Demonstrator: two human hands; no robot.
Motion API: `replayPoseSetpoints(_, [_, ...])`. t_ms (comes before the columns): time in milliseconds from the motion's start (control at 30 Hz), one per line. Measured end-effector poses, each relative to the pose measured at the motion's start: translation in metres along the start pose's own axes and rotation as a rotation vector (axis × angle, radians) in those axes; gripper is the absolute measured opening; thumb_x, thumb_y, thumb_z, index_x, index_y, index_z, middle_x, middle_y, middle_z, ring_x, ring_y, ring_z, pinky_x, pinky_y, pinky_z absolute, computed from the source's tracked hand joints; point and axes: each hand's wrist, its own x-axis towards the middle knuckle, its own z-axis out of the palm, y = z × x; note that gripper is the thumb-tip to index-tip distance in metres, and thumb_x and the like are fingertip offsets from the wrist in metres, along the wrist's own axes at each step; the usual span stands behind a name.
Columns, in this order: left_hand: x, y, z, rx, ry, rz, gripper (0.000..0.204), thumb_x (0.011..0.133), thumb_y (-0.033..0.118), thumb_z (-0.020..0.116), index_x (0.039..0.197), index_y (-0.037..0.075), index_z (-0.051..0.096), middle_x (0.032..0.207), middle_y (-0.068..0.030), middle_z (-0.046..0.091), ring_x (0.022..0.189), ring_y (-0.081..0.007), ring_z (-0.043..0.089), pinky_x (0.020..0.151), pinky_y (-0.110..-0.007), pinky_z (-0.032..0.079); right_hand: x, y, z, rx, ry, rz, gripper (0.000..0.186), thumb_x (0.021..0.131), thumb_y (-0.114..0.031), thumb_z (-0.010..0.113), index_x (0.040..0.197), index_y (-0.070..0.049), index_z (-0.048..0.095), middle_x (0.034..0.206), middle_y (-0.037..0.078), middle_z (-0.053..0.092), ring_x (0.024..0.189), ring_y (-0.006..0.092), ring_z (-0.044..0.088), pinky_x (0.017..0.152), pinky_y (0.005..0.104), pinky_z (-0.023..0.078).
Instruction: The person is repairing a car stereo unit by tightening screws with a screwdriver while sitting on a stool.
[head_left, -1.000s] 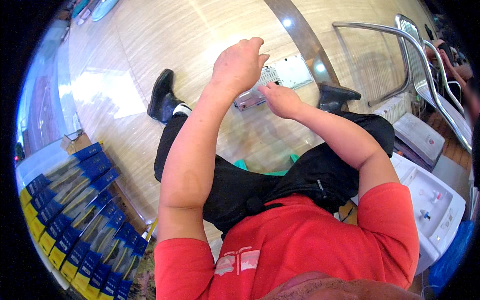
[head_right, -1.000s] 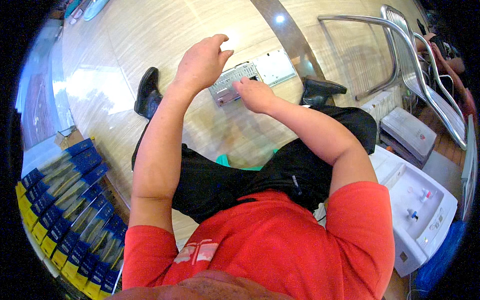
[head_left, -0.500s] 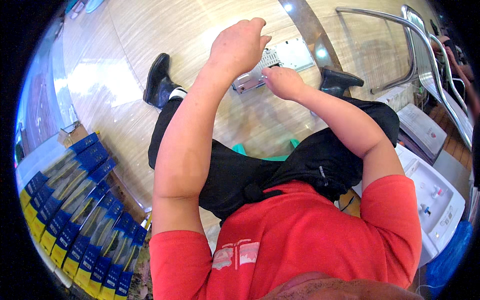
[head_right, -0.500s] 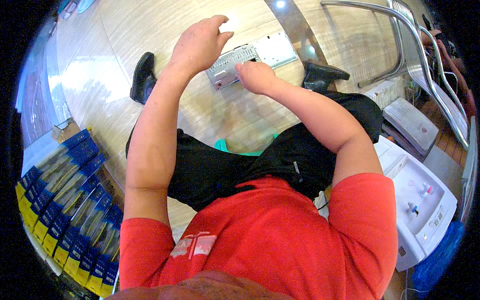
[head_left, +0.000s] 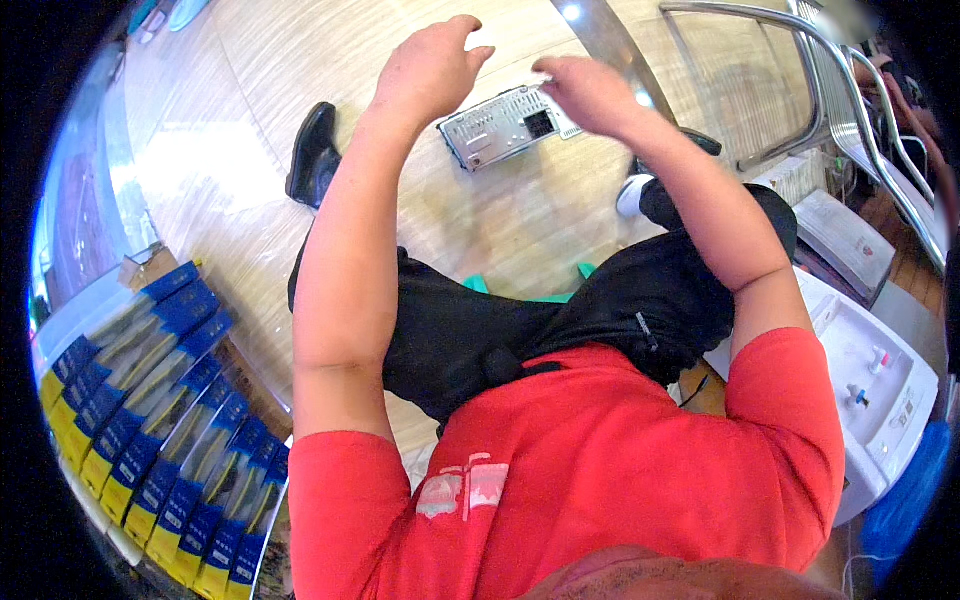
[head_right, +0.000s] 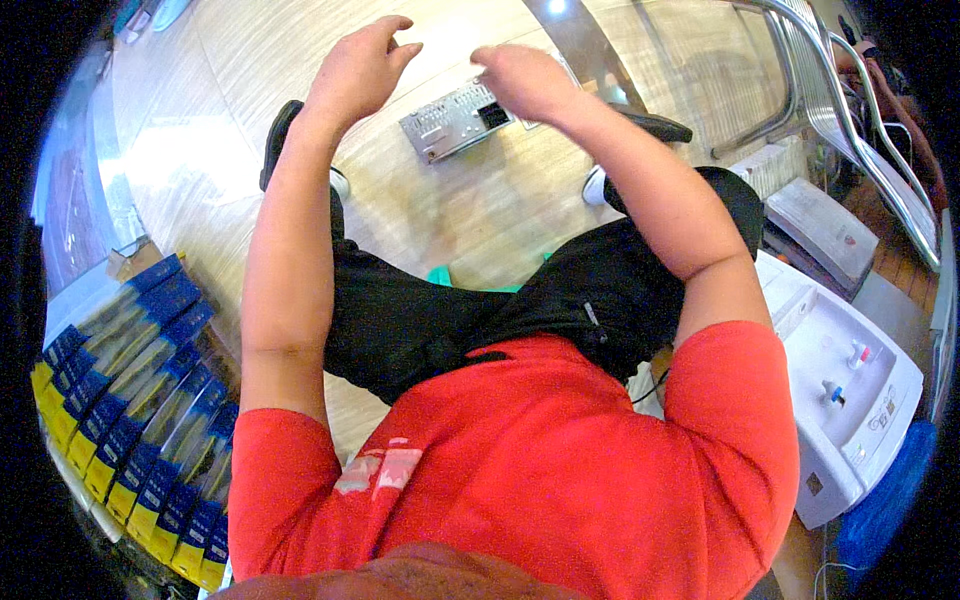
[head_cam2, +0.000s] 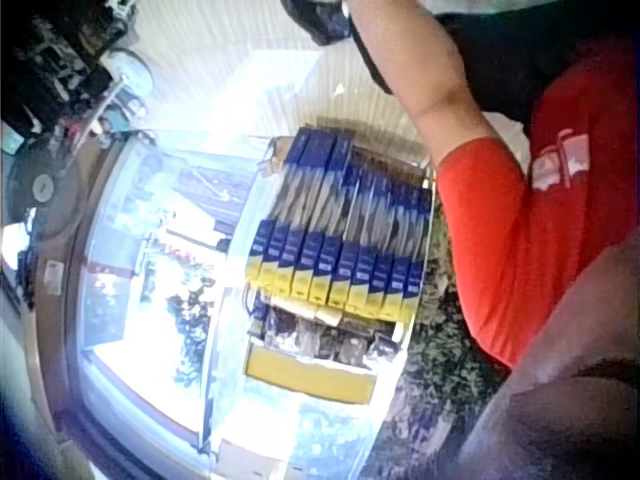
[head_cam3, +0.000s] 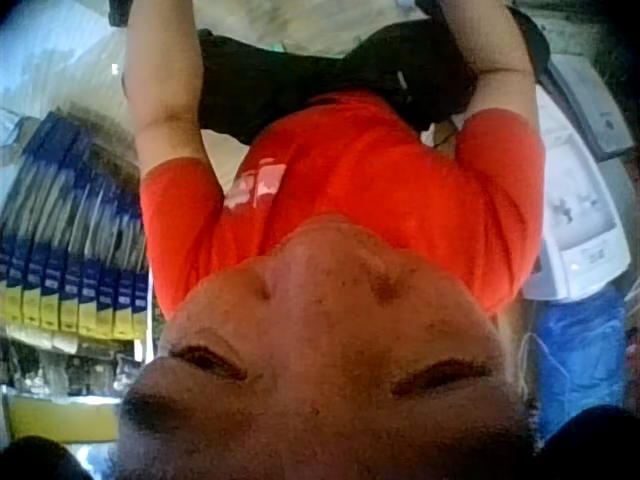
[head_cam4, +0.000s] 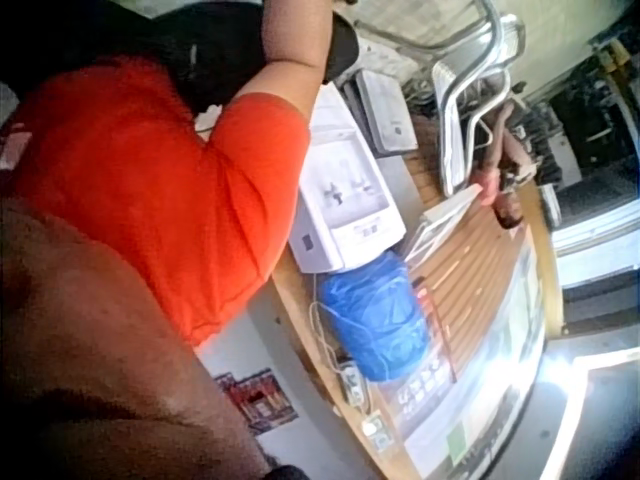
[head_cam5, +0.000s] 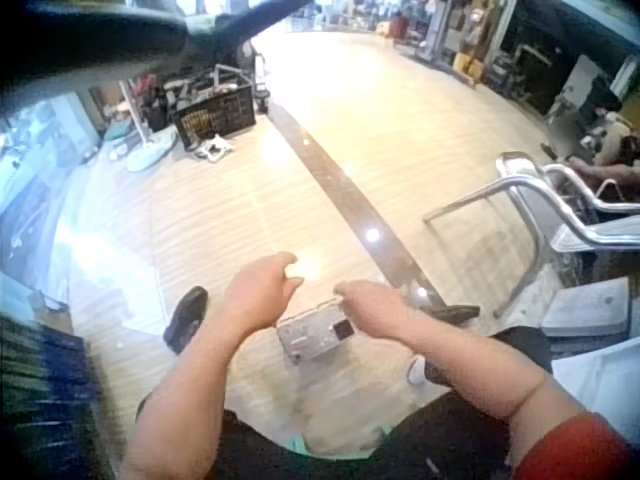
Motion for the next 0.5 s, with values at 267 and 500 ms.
replayPoseSetpoints(267, [-0.002,-0.021,-0.02,-0.023,0.12,0.05,0.042,0.096,0.031,0.062,0.128,0.005,0.061,0.11,-0.0218,0.07,0.104,-0.0395,0.065,0.091,-0.047,0.051,-0.057,0.04,-0.115,-0.028,0.277,-0.056,0.031,0.095,-0.021,0.059,0.121,-0.006,0.065,0.112,0.02,0.069,0.106,0.0387,0.065,0.092,0.0465,0.052])
replayPoseSetpoints(500, [-0.037,-0.031,-0.054,-0.236,0.348,-0.057,0.037,0.096,0.018,0.067,0.127,0.002,0.061,0.098,-0.0143,0.07,0.09,-0.0237,0.067,0.082,-0.035,0.053,-0.137,0.068,-0.196,0.268,0.857,0.086,0.027,0.091,-0.014,0.067,0.116,-0.004,0.068,0.103,0.019,0.072,0.093,0.0353,0.069,0.082,0.0405,0.054])
